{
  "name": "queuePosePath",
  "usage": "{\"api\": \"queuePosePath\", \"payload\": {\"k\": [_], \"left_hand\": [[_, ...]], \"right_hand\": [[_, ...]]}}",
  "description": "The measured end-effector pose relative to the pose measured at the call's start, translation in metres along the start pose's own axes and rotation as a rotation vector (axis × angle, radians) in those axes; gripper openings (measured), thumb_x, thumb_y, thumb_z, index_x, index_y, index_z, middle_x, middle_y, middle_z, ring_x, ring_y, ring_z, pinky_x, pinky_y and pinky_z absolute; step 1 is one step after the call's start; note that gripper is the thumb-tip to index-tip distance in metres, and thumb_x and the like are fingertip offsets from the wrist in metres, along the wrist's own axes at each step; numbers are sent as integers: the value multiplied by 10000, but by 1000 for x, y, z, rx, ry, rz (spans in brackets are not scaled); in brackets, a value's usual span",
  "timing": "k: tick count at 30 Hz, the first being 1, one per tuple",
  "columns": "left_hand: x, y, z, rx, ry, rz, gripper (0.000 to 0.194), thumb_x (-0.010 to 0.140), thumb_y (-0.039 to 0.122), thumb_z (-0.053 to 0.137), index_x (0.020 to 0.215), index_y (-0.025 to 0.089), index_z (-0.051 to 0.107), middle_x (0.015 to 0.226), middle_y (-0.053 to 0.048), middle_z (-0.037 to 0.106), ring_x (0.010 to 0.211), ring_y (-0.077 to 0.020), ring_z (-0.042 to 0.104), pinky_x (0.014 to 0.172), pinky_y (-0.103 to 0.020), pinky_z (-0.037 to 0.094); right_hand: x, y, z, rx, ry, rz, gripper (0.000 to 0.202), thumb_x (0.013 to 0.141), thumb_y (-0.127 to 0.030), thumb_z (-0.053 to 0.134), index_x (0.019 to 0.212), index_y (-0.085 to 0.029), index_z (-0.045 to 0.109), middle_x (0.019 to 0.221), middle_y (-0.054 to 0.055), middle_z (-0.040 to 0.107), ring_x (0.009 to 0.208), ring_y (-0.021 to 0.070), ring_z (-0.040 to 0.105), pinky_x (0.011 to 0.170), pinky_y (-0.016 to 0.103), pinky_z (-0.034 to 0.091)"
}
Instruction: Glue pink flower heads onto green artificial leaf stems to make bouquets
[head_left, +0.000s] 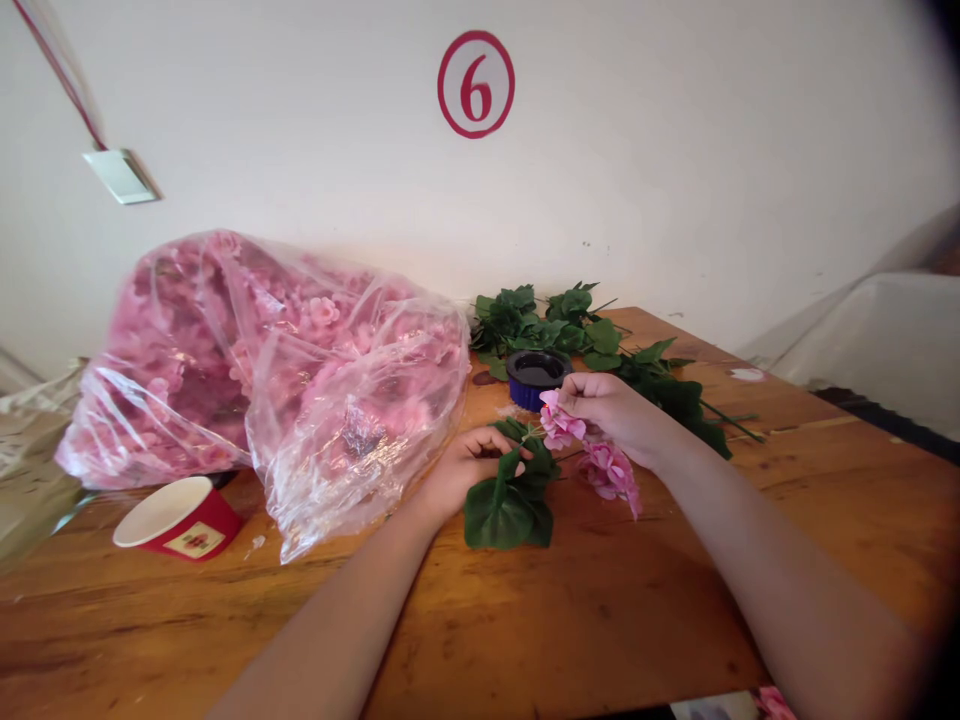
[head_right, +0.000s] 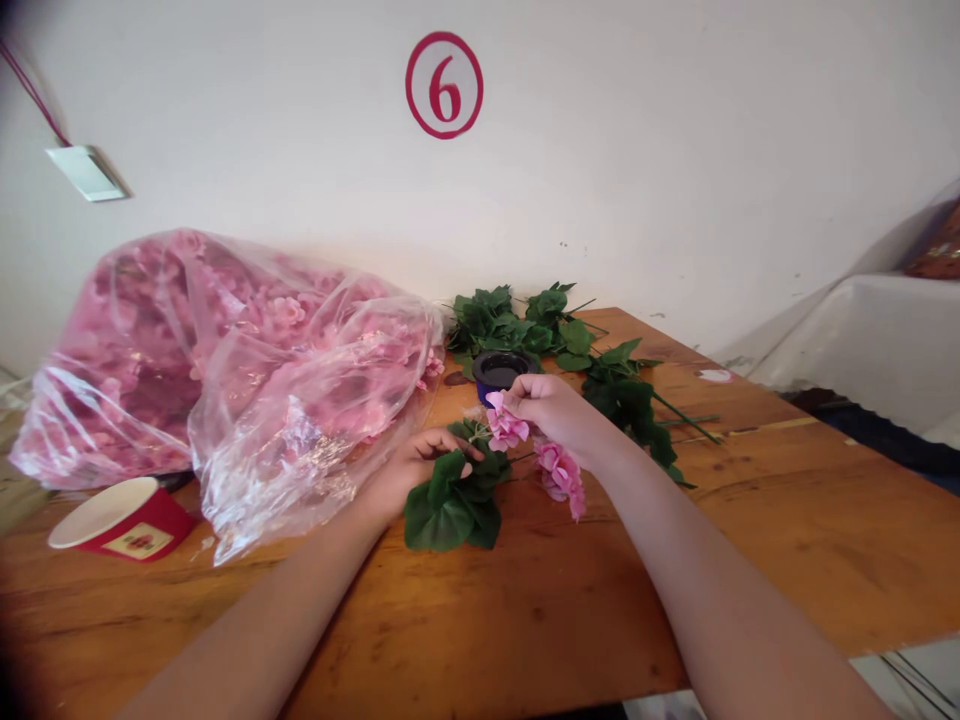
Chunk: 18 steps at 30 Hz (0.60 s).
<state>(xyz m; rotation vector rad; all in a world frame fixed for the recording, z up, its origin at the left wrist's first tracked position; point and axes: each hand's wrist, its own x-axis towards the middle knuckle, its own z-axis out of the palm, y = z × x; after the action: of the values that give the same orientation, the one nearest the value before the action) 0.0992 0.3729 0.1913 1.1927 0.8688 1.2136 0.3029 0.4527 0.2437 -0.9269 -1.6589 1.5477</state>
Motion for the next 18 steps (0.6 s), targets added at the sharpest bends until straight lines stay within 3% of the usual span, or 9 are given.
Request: {"api": "queuePosePath", "payload": {"k": [10, 18], "left_hand": [[1, -1, -1, -42, 8, -2, 228, 608, 190, 803, 667, 116, 596, 917, -103, 717, 816, -188, 652, 745, -315, 493], [1, -2, 0, -36, 30, -19, 227, 590, 186, 803, 648, 126, 592, 860, -81, 718, 770, -178, 652, 707, -287, 486]], "right_hand": [[-5, -6, 1, -17, -35, -2, 367, 695, -467, 734, 676, -192, 493, 523, -48, 459, 423, 72, 390, 411, 218, 336], [-2, 0, -1, -139, 7, -54, 328, 737, -469, 691, 690, -195, 517, 530, -44, 468, 452, 90, 423, 451, 230, 349]]}}
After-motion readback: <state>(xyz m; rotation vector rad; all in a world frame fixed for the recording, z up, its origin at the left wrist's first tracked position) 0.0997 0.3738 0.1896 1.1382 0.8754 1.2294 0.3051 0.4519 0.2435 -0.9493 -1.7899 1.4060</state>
